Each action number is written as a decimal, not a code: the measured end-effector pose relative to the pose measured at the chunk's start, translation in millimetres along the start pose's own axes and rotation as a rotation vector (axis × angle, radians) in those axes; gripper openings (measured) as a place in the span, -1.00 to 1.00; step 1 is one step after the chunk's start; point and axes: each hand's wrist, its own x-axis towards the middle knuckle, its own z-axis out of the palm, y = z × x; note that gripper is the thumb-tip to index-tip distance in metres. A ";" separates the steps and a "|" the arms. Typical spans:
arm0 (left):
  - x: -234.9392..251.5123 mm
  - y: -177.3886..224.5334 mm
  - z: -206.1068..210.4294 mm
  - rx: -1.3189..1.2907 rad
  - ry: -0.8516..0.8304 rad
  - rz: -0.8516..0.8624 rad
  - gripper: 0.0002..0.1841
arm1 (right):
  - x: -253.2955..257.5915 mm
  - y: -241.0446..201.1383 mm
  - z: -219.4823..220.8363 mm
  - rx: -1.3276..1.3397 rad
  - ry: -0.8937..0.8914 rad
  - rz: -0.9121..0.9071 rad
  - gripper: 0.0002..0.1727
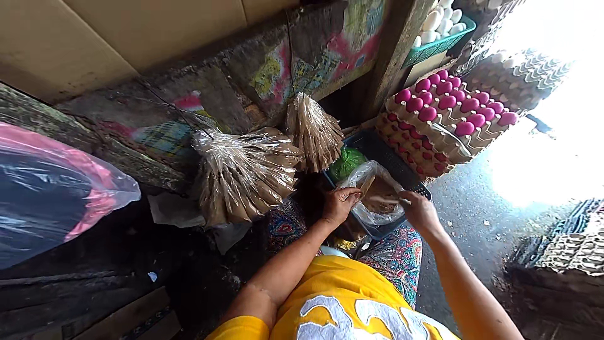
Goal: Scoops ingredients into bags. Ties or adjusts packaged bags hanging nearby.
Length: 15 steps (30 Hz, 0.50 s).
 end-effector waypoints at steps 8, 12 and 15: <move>-8.5 2.6 -4.1 -0.102 0.018 -0.023 -0.79 | 7.9 -76.2 -9.8 0.138 0.198 -0.396 -0.69; -13.0 10.2 -11.8 -0.122 0.039 -0.025 -0.81 | 20.5 -100.0 -20.5 -0.040 0.095 -0.407 -0.74; -13.5 7.5 -17.6 -0.159 0.055 -0.020 -0.82 | 24.5 -112.5 -19.2 -0.092 0.041 -0.422 -0.83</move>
